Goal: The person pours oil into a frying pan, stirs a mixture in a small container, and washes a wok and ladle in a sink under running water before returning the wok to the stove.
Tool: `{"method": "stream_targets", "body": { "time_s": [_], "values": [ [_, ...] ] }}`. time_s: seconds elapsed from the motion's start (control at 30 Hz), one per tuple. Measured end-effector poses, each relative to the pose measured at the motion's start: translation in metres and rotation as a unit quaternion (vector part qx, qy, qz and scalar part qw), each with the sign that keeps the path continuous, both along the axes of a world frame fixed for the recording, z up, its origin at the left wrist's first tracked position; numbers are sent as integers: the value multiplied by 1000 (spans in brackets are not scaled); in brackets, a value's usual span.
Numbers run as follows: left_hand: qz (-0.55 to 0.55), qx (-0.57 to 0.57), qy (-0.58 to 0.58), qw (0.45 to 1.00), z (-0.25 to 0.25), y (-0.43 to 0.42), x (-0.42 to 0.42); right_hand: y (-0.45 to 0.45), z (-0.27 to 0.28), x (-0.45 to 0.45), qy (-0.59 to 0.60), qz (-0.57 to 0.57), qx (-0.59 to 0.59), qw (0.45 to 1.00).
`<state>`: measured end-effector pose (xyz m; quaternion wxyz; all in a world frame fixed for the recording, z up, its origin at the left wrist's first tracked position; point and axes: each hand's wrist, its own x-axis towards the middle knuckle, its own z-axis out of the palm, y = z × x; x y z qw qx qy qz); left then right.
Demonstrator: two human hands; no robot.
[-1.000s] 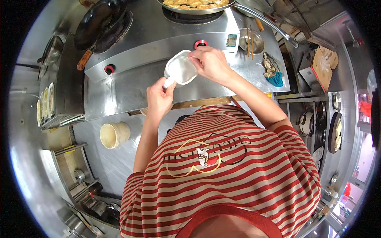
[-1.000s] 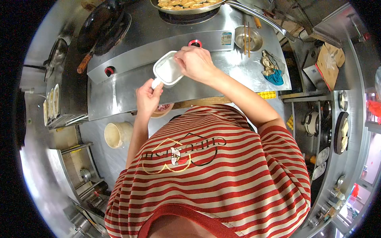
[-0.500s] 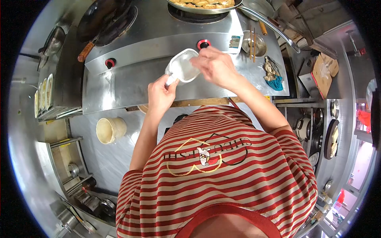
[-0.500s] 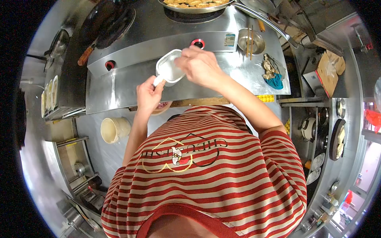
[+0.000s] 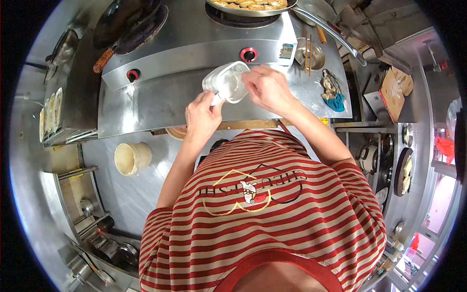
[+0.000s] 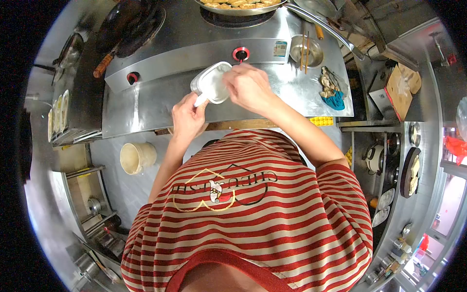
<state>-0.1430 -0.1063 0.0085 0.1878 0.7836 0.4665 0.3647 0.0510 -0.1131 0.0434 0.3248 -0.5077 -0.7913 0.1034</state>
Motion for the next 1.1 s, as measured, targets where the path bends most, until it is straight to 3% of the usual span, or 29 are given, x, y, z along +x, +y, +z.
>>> {"method": "stream_targets", "body": {
  "time_s": [0.07,0.1,0.17,0.27,0.4,0.47,0.5,0.57,0.6,0.63,0.7,0.77,0.83,0.9,0.97,1.03,1.1],
  "values": [
    [-9,-12,5,1000,-1,1,-1,-3,2,4,-92,-66,33,993],
    [-8,-12,2,1000,-2,1,0,-5,1,4,-94,-65,34,993],
    [-8,11,-4,1000,-7,1,1,-6,-7,2,28,4,-19,999],
    [-14,21,-23,999,-14,2,-1,-6,4,4,-44,-83,37,995],
    [-26,42,-43,998,-13,4,-2,-5,-11,4,-49,-16,-17,999],
    [-20,-65,-53,996,-15,3,-4,-1,-6,-1,-48,-46,-1,998],
    [-24,-66,-52,996,-13,2,-3,4,-11,-4,-47,-49,-2,998],
    [-10,-96,-89,991,-7,0,1,15,-22,-9,-22,-94,102,990],
    [-13,-96,-88,991,-10,1,1,15,-16,-8,-90,-37,28,995],
    [-7,-122,-98,988,-16,3,-1,14,-10,-10,-90,-38,30,995],
    [0,-149,-105,983,-18,5,-4,10,-2,-15,12,23,-64,998],
    [1,-147,-127,981,-18,3,-6,9,3,-10,57,39,-79,995],
    [-6,-143,-130,981,-26,4,-8,12,5,-4,-30,-61,4,998],
    [-15,-137,-134,981,-24,4,-7,16,-3,-5,-52,-71,52,995],
    [-11,-122,-110,986,-11,3,-4,12,-5,-11,-47,22,-28,998],
    [-13,-120,-119,986,-13,4,-6,9,2,-17,11,41,-36,998],
    [-18,-121,-129,984,-18,5,-6,12,1,-16,-48,-72,69,994]
  ]
}}
